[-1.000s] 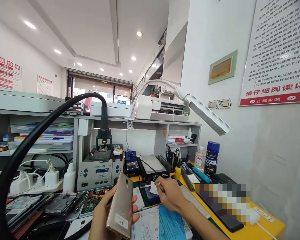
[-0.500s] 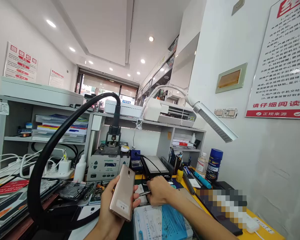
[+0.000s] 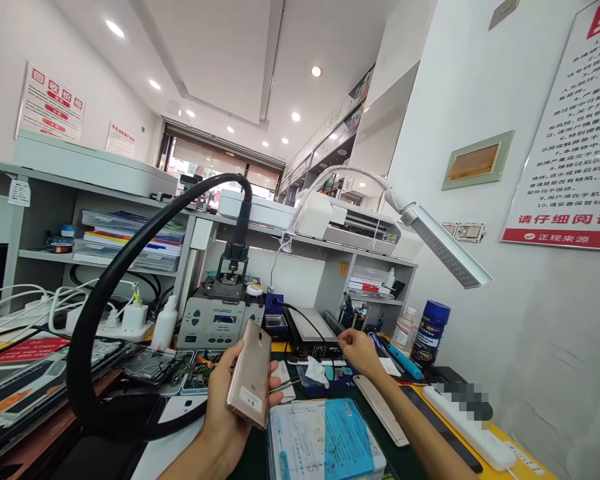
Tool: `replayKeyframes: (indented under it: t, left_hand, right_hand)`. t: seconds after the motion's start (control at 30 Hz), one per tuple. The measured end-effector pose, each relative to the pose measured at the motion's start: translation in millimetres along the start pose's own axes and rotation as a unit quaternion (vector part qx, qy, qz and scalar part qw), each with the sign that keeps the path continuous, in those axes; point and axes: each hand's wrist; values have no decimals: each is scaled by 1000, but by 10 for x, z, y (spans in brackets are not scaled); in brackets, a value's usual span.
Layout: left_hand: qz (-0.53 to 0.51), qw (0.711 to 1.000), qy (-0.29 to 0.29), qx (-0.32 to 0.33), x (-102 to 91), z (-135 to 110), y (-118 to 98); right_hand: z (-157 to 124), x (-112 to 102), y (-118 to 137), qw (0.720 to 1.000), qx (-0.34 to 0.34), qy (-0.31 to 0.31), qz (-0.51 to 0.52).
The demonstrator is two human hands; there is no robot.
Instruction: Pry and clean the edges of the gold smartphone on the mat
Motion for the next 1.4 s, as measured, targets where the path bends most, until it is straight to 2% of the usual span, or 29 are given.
replayKeyframes:
  t: [0.1, 0.2, 0.4, 0.53, 0.67, 0.77, 0.9, 1.0, 1.1, 1.23, 1.3, 1.4]
  left_hand:
    - [-8, 1000, -5, -17, -7, 33, 6]
    - [-6, 1000, -3, -23, -20, 56, 18]
    - [3, 999, 21, -33, -12, 39, 39]
    - [5, 999, 14, -53, 17, 26, 45]
    - [3, 997, 43, -67, 20, 26, 67]
    - [17, 996, 49, -71, 11, 34, 86]
    - [54, 991, 92, -83, 11, 38, 85]
    - [85, 976, 150, -137, 23, 33, 66]
    - [113, 962, 170, -184, 23, 44, 43]
    - [136, 950, 185, -213, -25, 115, 7]
    - [145, 941, 195, -237, -60, 167, -15]
    - [160, 925, 198, -281, -100, 230, -48]
  right_hand:
    - [22, 159, -85, 998, -24, 54, 19]
    - [45, 270, -66, 994, -56, 93, 17]
    - [111, 285, -62, 990, -93, 106, -16]
    - [56, 272, -90, 994, -100, 38, -24]
    - [-79, 265, -120, 993, -95, -72, 13]
    - [-185, 251, -167, 979, -83, -169, 82]
    - [-312, 194, -239, 927, -20, -296, 228]
    - [-387, 78, -235, 868, 34, -322, 376]
    - [-428, -129, -175, 806, 40, -280, 519]
    - [-408, -394, -132, 727, 5, -176, 663]
    - [-378, -422, -155, 692, -9, -125, 711]
    - [-351, -316, -214, 645, -11, -68, 761]
Point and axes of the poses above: each hand's wrist, its own z-axis towards the middle knuckle, its own x-axis out of the palm, y = z × x, and after that the axes turned 15 degrees about -x, right-handed
